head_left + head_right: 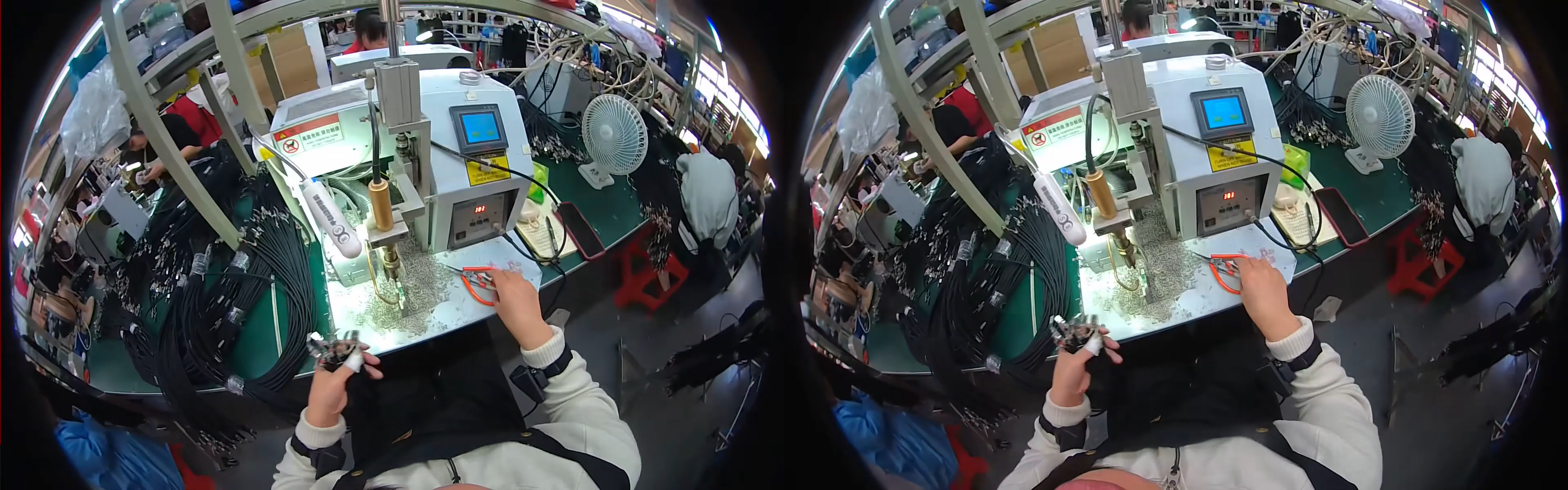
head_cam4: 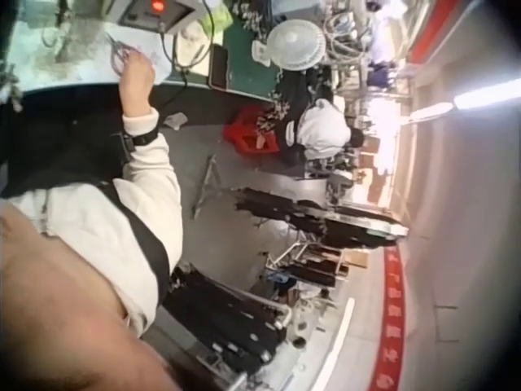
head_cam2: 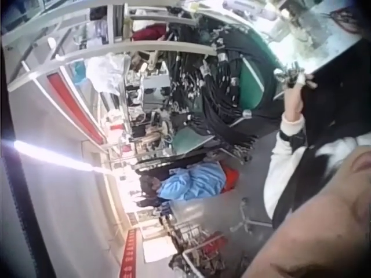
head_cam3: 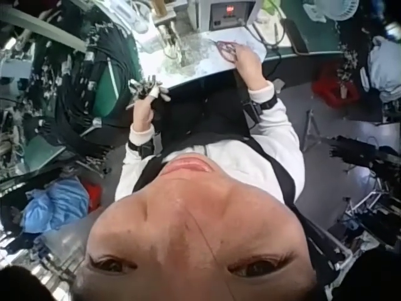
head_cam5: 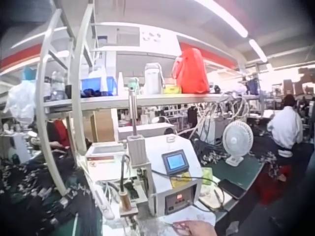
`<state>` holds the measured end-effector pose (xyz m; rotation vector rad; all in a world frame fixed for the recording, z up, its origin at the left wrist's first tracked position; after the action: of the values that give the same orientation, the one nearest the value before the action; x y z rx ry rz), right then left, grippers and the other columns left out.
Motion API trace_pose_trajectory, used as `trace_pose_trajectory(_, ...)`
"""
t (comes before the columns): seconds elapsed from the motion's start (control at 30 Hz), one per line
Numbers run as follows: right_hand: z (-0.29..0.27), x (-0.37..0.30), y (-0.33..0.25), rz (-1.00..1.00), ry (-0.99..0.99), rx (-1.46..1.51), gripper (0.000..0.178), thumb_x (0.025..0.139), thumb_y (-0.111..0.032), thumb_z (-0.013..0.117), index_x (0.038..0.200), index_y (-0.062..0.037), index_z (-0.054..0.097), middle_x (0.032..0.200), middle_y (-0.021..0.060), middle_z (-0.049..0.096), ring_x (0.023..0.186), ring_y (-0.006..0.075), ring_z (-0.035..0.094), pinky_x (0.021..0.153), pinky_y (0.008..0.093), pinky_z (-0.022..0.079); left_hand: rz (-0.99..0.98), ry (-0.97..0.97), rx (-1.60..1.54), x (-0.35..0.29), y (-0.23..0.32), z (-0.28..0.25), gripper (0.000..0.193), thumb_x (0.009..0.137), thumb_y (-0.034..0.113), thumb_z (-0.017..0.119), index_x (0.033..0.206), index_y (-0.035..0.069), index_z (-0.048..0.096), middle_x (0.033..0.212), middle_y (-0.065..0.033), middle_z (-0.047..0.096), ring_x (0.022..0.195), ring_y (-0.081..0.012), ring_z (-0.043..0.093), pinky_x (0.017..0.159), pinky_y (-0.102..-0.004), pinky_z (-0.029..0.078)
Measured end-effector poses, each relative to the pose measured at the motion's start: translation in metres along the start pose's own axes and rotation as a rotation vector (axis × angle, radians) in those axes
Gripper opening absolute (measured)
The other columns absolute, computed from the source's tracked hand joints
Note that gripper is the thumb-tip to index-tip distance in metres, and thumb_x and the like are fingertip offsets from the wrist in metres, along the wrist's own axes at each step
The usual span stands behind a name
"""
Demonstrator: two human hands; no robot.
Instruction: The person picks up a bundle of cables, separates them by hand, and trims the ends of the individual wires one at a time using shears.
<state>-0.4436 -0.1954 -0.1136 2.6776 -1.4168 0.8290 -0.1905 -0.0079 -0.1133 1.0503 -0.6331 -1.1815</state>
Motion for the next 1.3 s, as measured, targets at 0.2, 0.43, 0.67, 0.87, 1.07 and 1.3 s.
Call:
trace_pose_trajectory(0.2,-0.012,0.0,0.001,0.002,0.208,0.245,0.026,0.064,0.002,0.063,0.089,-0.0011,0.058,0.075,0.0117,0.055,0.068,0.0238,0.053,0.06,0.0305,0.044,-0.058,-0.078,0.441,0.004,-0.005,0.038,0.018,0.081,0.007,0.055,0.096,-0.004,0.054,0.078,-0.0113,0.059,0.07,-0.0183,0.059,0.063,-0.0271,0.047)
trace_pose_trajectory(0.43,-0.016,-0.02,-0.05,0.276,-0.035,1.216,0.019,0.07,-0.001,0.063,0.088,0.002,0.06,0.088,0.0102,0.062,0.062,0.0094,0.05,0.056,0.0234,0.041,0.029,-0.16,0.198,0.01,-0.034,0.044,0.019,0.082,0.006,0.055,0.097,-0.004,0.054,0.078,-0.0091,0.06,0.065,-0.0153,0.059,0.059,-0.0268,0.047)
trace_pose_trajectory(0.67,-0.044,-0.023,-0.098,-0.356,0.25,0.92,0.024,0.077,-0.01,0.057,0.098,0.0023,0.058,0.104,0.0177,0.058,0.093,0.022,0.058,0.081,0.0335,0.044,0.176,-0.104,0.525,-0.013,-0.032,0.052,0.022,0.075,0.005,0.059,0.096,0.0,0.057,0.07,-0.0068,0.061,0.063,-0.0135,0.059,0.057,-0.0282,0.047)
trace_pose_trajectory(0.87,-0.046,-0.029,-0.142,-0.859,-0.346,0.572,0.044,0.073,-0.021,0.063,0.111,-0.0023,0.05,0.115,0.015,0.052,0.11,0.031,0.048,0.097,0.0455,0.029,0.077,-0.189,0.217,-0.026,-0.052,0.047,0.021,0.065,0.009,0.062,0.084,0.0,0.058,0.067,-0.0085,0.061,0.059,-0.016,0.057,0.054,-0.029,0.045)
trace_pose_trajectory(1.07,-0.041,-0.032,-0.167,-0.913,-0.51,0.568,0.045,0.072,-0.018,0.063,0.113,-0.004,0.05,0.117,0.0156,0.05,0.113,0.0329,0.045,0.099,0.0478,0.026,0.049,-0.021,0.235,-0.043,-0.024,0.044,0.014,0.068,0.001,0.058,0.082,-0.001,0.056,0.064,-0.0038,0.057,0.063,-0.0094,0.053,0.058,-0.0243,0.043)
trace_pose_trajectory(1.3,-0.027,-0.038,-0.146,-0.007,-0.291,1.154,0.027,0.08,-0.01,0.058,0.103,0.0014,0.052,0.084,0.0092,0.06,0.073,0.0148,0.057,0.07,0.0278,0.046,0.059,-0.082,-0.116,-0.027,-0.05,0.041,0.02,0.073,0.005,0.059,0.091,0.001,0.054,0.069,-0.0033,0.055,0.061,-0.007,0.052,0.053,-0.0224,0.041)
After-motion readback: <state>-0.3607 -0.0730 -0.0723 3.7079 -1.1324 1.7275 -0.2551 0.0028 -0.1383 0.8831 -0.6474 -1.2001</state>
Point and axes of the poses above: each hand's wrist, its own x-axis towards the middle knuckle, its own z-axis out of the palm, y = z × x, the point moved 1 cm from there along x, towards the middle knuckle
